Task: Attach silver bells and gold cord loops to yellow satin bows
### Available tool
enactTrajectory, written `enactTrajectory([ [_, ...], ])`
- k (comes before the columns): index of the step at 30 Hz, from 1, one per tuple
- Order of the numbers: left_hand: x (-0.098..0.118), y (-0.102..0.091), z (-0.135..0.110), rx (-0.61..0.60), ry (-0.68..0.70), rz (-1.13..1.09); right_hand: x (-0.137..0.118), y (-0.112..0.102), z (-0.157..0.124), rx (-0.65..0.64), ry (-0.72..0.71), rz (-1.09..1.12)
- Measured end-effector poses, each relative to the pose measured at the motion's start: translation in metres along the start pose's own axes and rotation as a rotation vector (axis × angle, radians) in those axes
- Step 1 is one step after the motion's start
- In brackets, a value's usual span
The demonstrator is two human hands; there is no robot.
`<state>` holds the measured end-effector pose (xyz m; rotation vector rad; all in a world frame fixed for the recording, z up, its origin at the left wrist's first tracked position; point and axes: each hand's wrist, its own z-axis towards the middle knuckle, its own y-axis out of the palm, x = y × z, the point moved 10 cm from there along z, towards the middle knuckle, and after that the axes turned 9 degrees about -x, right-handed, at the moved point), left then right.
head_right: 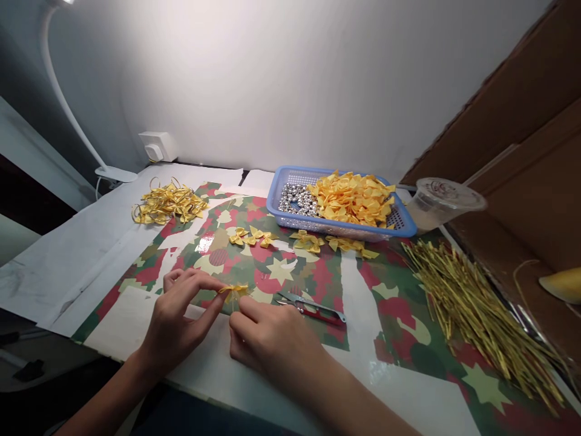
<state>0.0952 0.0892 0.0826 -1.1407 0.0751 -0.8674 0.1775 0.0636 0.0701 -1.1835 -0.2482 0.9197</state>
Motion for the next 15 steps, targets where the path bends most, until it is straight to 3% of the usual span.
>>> enactTrajectory([
  [6, -0.005, -0.001, 0.000, 0.023, -0.016, -0.021, 0.006, -0.001, -0.002, -0.070, 0.033, 0.121],
  [9, -0.005, -0.006, -0.001, 0.068, -0.007, -0.014, 0.019, -0.012, -0.006, 0.061, 0.106, 0.290],
  [12, -0.002, -0.011, -0.002, 0.100, 0.027, -0.021, 0.046, -0.021, -0.013, 0.210, 0.282, 0.445],
  [15, 0.002, -0.010, -0.001, 0.079, 0.075, -0.095, 0.059, -0.007, -0.011, 0.090, 0.381, 0.642],
])
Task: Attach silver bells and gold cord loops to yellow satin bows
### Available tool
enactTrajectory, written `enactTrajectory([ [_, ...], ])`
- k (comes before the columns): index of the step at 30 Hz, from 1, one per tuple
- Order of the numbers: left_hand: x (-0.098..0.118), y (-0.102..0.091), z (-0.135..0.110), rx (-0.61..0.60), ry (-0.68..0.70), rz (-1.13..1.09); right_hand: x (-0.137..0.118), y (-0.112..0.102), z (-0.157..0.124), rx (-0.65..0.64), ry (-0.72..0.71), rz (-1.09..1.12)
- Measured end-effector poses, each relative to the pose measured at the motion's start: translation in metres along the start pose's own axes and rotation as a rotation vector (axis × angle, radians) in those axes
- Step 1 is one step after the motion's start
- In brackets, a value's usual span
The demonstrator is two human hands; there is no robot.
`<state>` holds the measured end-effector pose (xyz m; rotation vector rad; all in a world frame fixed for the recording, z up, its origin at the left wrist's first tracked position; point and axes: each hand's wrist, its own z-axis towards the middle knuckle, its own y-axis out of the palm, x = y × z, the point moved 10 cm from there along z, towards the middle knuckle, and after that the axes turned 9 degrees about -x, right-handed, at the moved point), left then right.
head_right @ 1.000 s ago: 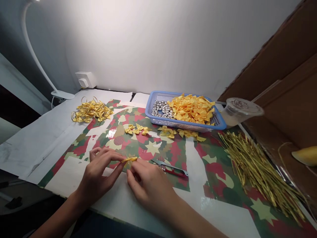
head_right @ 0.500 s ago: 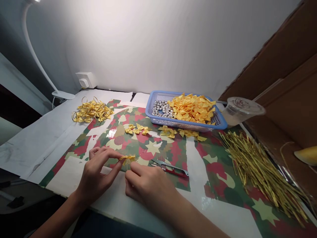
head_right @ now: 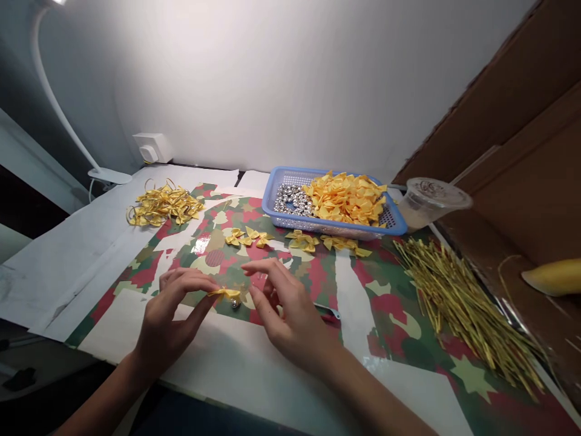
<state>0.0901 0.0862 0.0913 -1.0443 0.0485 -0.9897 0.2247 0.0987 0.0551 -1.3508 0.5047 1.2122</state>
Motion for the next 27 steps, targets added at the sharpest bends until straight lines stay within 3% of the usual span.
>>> enactTrajectory([
  [4, -0.003, 0.004, 0.002, -0.058, -0.001, -0.191, 0.003, 0.024, 0.002, -0.321, 0.063, 0.198],
  [8, -0.008, 0.010, 0.001, -0.110, -0.034, -0.324, 0.005, 0.037, -0.002, -0.485, 0.116, 0.293],
  [13, -0.014, 0.015, -0.003, -0.152, -0.073, -0.445, 0.007, 0.026, 0.004, -0.426, 0.105, 0.218],
  [20, -0.015, 0.015, -0.003, -0.162, -0.095, -0.475, 0.023, 0.000, 0.007, -0.229, 0.176, 0.396],
  [27, -0.014, 0.015, -0.001, -0.164, -0.069, -0.446, 0.021, -0.010, 0.009, -0.192, 0.149, 0.414],
])
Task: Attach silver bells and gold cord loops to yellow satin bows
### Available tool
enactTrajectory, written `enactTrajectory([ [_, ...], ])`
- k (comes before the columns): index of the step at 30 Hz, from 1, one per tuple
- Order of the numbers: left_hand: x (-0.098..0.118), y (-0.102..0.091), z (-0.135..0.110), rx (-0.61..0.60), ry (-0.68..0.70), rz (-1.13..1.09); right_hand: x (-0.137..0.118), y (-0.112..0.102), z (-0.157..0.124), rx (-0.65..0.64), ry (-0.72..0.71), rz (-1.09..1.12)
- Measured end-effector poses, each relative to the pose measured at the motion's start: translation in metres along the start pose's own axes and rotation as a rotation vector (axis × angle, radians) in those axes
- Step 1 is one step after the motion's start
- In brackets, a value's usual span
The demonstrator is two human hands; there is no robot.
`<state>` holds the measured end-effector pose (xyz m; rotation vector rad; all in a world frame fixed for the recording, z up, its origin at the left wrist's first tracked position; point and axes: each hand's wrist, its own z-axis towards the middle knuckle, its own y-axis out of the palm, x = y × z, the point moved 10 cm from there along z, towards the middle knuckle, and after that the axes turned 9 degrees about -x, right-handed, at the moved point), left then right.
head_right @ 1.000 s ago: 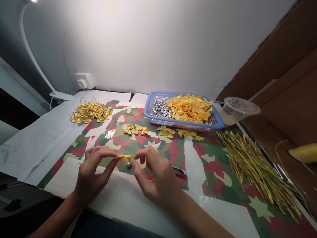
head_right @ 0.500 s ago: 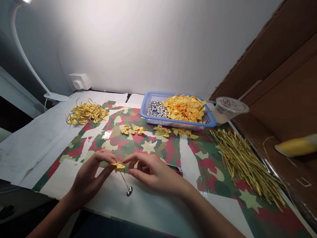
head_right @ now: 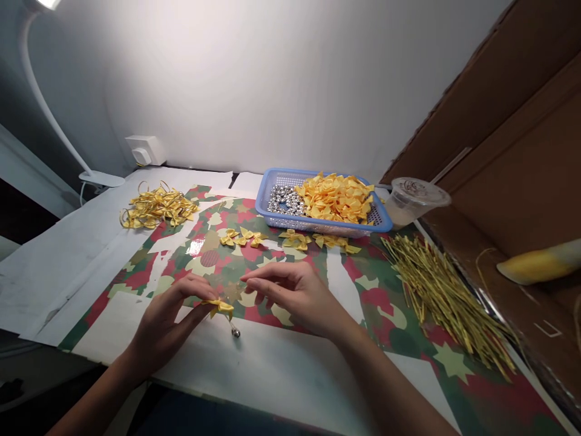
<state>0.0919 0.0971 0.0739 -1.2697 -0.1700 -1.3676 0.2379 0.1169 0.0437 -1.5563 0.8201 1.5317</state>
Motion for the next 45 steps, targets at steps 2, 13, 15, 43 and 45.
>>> enactTrajectory([
  [2, 0.001, 0.001, 0.000, -0.009, 0.009, -0.010, -0.002, 0.001, -0.001, 0.007, 0.004, -0.063],
  [13, -0.008, 0.008, -0.002, -0.095, -0.113, -0.099, 0.016, 0.051, 0.003, -0.288, 0.107, 0.167],
  [15, -0.009, 0.009, -0.002, -0.090, -0.125, -0.116, 0.017, 0.045, 0.004, -0.239, 0.106, 0.181],
  [43, 0.017, 0.000, 0.001, -0.015, 0.146, -0.034, 0.003, 0.039, 0.001, -0.192, 0.038, -0.013],
  [45, 0.018, 0.000, 0.002, -0.014, 0.148, -0.037, -0.005, 0.033, 0.001, -0.128, -0.047, -0.138],
])
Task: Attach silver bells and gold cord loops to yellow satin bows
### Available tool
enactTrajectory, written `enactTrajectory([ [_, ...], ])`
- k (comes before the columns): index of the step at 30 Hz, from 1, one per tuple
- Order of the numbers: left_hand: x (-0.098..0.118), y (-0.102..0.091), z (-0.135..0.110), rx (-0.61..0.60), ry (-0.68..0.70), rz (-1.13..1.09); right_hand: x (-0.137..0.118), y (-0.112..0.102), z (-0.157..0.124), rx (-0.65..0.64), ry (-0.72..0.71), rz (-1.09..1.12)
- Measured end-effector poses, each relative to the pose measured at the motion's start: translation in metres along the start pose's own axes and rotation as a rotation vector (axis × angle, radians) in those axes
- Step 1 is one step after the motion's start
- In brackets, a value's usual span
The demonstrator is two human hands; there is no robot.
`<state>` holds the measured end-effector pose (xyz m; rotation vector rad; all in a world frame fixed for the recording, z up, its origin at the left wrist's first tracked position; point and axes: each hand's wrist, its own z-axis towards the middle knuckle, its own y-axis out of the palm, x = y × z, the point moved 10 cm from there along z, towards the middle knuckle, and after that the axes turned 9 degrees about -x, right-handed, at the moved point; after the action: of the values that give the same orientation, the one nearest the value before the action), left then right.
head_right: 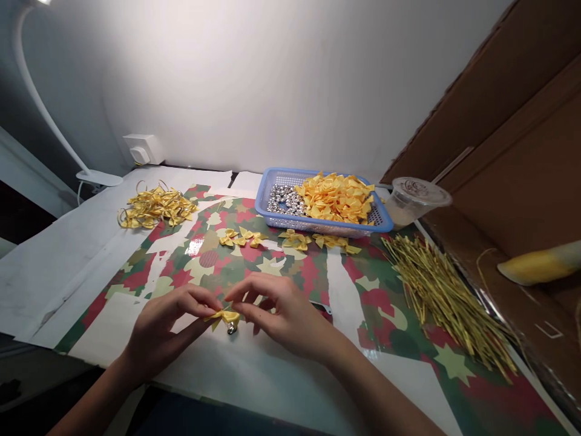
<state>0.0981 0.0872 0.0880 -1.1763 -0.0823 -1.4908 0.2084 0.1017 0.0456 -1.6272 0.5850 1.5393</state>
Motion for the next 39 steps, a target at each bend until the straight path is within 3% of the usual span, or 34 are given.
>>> enactTrajectory([
  [5, 0.000, 0.001, 0.000, -0.007, -0.016, 0.001, -0.035, -0.009, -0.011, 0.186, -0.307, -0.397],
  [13, -0.001, 0.003, 0.001, -0.032, -0.032, -0.016, -0.057, -0.020, -0.024, 0.410, -0.424, -0.638],
  [39, 0.004, 0.014, 0.002, -0.132, 0.009, -0.068, -0.017, -0.090, -0.039, 0.850, -0.065, -0.605],
])
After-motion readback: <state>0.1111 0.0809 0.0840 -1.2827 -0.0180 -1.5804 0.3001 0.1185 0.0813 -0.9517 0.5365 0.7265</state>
